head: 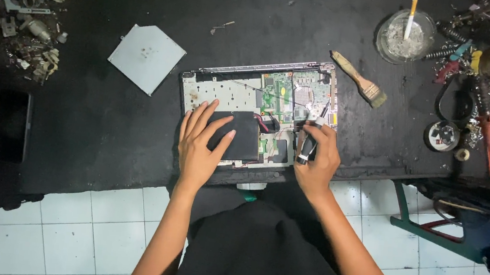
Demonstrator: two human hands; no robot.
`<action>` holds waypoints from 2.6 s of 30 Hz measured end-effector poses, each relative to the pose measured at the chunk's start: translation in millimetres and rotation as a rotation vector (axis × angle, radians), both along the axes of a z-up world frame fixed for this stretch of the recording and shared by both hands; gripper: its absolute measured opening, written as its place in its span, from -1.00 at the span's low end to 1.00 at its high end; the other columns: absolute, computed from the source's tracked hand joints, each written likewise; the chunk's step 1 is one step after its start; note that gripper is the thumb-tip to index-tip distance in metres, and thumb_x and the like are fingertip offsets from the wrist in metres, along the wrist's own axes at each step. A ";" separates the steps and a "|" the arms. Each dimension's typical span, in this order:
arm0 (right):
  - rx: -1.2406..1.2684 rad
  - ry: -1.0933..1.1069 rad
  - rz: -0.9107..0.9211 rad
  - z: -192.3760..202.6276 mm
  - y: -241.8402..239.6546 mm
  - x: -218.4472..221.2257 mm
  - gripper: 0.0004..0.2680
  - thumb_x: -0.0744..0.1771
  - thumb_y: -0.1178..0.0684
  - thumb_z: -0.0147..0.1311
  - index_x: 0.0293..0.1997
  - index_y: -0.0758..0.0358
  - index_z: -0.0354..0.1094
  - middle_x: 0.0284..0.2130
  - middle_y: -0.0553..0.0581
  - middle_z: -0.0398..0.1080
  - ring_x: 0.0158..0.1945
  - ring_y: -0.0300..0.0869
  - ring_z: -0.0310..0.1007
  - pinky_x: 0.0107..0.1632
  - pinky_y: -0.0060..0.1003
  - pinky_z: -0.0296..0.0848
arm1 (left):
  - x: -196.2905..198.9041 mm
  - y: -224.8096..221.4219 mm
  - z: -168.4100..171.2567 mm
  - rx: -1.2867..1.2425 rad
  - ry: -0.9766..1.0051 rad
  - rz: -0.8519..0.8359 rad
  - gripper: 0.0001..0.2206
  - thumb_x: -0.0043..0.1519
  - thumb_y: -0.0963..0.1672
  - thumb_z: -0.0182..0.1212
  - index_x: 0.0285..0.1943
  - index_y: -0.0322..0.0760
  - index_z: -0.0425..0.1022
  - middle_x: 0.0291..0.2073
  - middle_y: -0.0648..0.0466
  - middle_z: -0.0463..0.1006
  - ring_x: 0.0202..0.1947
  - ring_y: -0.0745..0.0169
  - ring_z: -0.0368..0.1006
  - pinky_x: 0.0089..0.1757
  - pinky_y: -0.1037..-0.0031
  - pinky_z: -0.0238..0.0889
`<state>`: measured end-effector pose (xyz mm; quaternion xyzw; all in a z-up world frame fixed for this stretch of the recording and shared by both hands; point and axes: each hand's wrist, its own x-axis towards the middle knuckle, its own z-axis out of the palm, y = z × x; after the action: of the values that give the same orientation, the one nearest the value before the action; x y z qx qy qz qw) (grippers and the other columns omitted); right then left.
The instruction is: Unscrewing the back cover of a laptop, removing the cover, and cleaning the internal components with a brush.
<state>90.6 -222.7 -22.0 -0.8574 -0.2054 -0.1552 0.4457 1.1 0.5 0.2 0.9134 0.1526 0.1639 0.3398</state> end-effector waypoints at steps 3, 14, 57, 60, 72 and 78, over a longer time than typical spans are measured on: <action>-0.033 0.017 0.008 -1.3 -2.3 -1.0 -0.82 0.35 0.30 0.16 0.02 0.17 0.43 -0.15 0.15 0.47 -0.13 0.11 0.55 -0.08 -0.02 0.47 | -0.2 -1.0 1.4 -0.006 -0.010 0.002 -0.76 0.28 -0.02 0.30 0.09 -0.03 0.63 0.33 0.05 0.42 0.42 0.07 0.16 0.38 0.08 -0.20; -0.200 0.094 0.099 31.9 -65.3 52.5 -0.59 0.19 0.52 0.12 0.09 0.25 0.45 -0.08 0.29 0.46 0.14 0.27 0.38 0.21 0.11 0.24 | -0.4 0.9 4.7 0.000 0.026 -0.014 -0.77 0.31 -0.01 0.25 0.10 -0.01 0.61 0.35 0.09 0.39 0.43 0.12 0.14 0.39 0.11 -0.21; -0.280 0.113 0.127 5.8 48.7 17.7 -0.95 0.36 0.13 0.21 -0.21 0.15 0.41 -0.21 0.07 0.23 -0.10 -0.04 0.25 0.05 -0.11 0.09 | -1.7 3.3 2.8 -0.070 0.017 0.009 -0.80 0.36 -0.04 0.17 0.08 -0.02 0.62 0.33 0.11 0.43 0.42 0.11 0.18 0.38 0.08 -0.16; -0.284 0.123 0.135 4.4 47.3 18.3 -0.94 0.35 0.12 0.22 -0.22 0.15 0.40 -0.21 0.05 0.23 -0.08 -0.04 0.26 0.07 -0.09 0.09 | -0.9 2.1 6.7 -0.079 0.007 0.015 -0.80 0.36 -0.05 0.17 0.07 -0.05 0.63 0.32 0.08 0.44 0.41 0.10 0.18 0.38 0.08 -0.16; -0.212 0.142 0.167 3.8 45.0 16.4 -0.92 0.35 0.15 0.21 -0.27 0.18 0.36 -0.25 0.07 0.20 -0.10 -0.04 0.26 0.09 -0.05 0.06 | -0.6 2.2 4.7 -0.077 0.025 0.007 -0.81 0.36 -0.06 0.18 0.08 -0.05 0.62 0.31 0.08 0.44 0.42 0.08 0.17 0.38 0.06 -0.17; -0.165 0.106 0.139 5.4 49.3 16.2 -0.90 0.35 0.08 0.27 -0.30 0.12 0.41 -0.28 0.01 0.25 -0.12 -0.09 0.31 0.11 -0.09 0.09 | -0.7 2.8 5.0 -0.055 0.029 0.004 -0.81 0.36 -0.05 0.18 0.07 -0.04 0.63 0.31 0.09 0.45 0.42 0.11 0.18 0.38 0.07 -0.16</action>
<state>106.8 -173.4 -16.6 -0.8818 -0.2528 -0.0611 0.3933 0.4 3.3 5.2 0.9057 0.1638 0.1473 0.3621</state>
